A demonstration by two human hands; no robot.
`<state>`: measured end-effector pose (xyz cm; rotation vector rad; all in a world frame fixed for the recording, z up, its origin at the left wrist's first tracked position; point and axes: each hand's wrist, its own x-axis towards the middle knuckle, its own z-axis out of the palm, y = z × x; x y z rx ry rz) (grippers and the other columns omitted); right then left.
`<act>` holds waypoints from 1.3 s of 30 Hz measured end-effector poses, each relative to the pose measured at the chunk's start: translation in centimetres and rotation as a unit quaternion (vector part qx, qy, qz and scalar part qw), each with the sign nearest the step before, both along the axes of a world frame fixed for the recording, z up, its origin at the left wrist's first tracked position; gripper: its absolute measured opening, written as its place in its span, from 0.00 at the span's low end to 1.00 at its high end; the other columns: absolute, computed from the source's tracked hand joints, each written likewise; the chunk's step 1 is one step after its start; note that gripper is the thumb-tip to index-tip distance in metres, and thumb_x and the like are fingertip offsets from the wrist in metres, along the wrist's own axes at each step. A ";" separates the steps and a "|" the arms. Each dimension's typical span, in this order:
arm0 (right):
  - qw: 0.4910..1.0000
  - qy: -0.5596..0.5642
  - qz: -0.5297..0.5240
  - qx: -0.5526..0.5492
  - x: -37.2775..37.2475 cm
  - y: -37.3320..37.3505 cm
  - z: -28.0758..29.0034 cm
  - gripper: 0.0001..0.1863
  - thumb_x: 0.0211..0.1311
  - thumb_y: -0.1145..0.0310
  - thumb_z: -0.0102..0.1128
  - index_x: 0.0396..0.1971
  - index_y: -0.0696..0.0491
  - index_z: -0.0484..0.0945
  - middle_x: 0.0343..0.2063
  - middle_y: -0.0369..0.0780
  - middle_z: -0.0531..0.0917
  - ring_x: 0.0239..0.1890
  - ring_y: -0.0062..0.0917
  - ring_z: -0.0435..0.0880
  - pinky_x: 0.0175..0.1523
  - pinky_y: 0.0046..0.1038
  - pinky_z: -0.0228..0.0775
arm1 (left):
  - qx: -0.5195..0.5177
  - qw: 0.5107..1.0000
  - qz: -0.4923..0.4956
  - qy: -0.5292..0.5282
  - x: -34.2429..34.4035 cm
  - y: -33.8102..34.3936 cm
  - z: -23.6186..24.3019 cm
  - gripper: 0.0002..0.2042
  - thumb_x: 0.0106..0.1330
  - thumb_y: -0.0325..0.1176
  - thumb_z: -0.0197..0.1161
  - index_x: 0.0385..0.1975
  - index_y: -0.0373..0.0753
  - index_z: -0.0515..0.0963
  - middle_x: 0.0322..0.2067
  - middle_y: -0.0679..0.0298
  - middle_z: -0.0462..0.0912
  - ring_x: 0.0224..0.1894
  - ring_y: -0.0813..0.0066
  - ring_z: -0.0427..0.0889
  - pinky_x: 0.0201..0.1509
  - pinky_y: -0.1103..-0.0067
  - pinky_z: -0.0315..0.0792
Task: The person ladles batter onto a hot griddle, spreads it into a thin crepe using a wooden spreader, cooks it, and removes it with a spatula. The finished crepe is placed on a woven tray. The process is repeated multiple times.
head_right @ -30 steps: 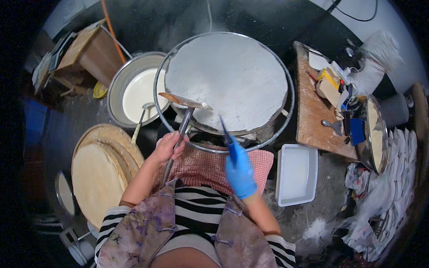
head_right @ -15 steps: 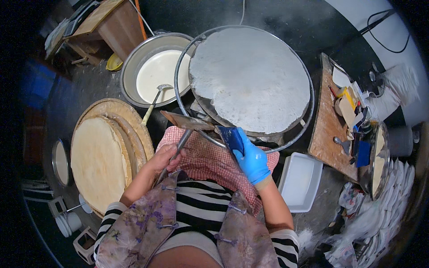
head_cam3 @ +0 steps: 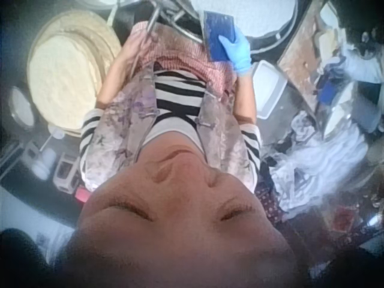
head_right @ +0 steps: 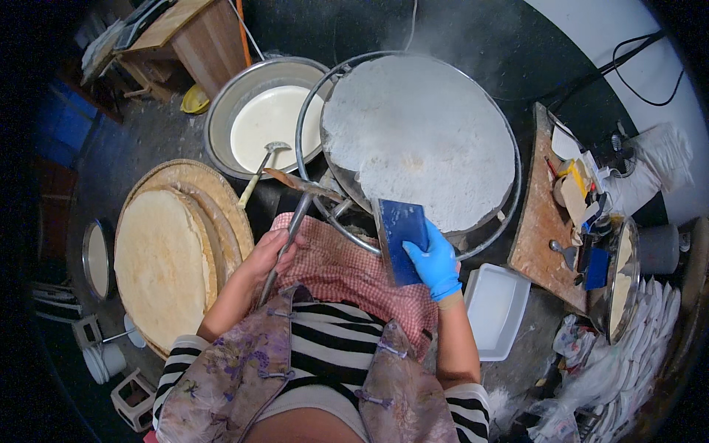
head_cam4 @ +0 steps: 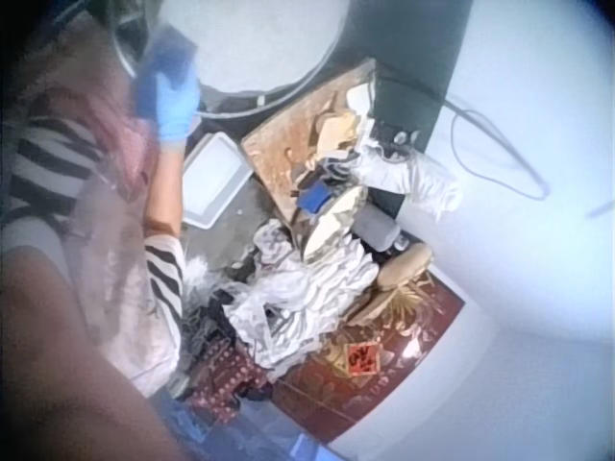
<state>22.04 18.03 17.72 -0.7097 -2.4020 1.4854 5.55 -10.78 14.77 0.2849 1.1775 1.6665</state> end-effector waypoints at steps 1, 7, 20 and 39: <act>0.996 0.012 -0.017 -0.088 0.3 0.5 0.0 0.25 0.51 0.72 0.61 0.51 0.59 0.68 0.39 0.42 0.80 0.38 0.27 0.80 0.44 0.26 0.71 | -0.003 1.000 0.010 -0.002 -0.1 0.5 0.2 0.19 0.70 0.45 0.39 0.39 0.33 0.69 0.13 0.71 0.63 0.11 0.84 0.60 0.14 0.87 0.57; 0.856 0.108 -0.225 -0.453 2.5 0.1 -0.1 0.18 0.56 0.63 0.57 0.43 0.58 0.74 0.36 0.39 0.80 0.36 0.25 0.79 0.44 0.26 0.72 | 0.074 0.997 0.020 -0.033 -2.0 5.5 1.2 0.16 0.68 0.37 0.42 0.48 0.31 0.66 0.21 0.65 0.70 0.19 0.80 0.69 0.21 0.85 0.66; 0.760 0.264 -0.264 -0.532 6.4 -5.6 -0.8 0.23 0.62 0.57 0.48 0.54 0.53 0.66 0.47 0.39 0.74 0.47 0.27 0.73 0.55 0.29 0.64 | 0.001 0.951 -0.151 -0.270 7.6 22.7 -2.0 0.11 0.64 0.35 0.52 0.39 0.35 0.74 0.33 0.60 0.78 0.35 0.76 0.76 0.43 0.80 0.69; 0.657 0.170 -0.609 -0.409 26.6 5.0 -20.5 0.27 0.53 0.37 0.46 0.40 0.44 0.74 0.33 0.35 0.79 0.24 0.28 0.72 0.24 0.27 0.62 | -0.323 0.514 -0.458 0.649 4.4 10.9 -16.8 0.24 0.50 0.49 0.61 0.43 0.38 0.76 0.41 0.58 0.79 0.50 0.61 0.73 0.54 0.63 0.61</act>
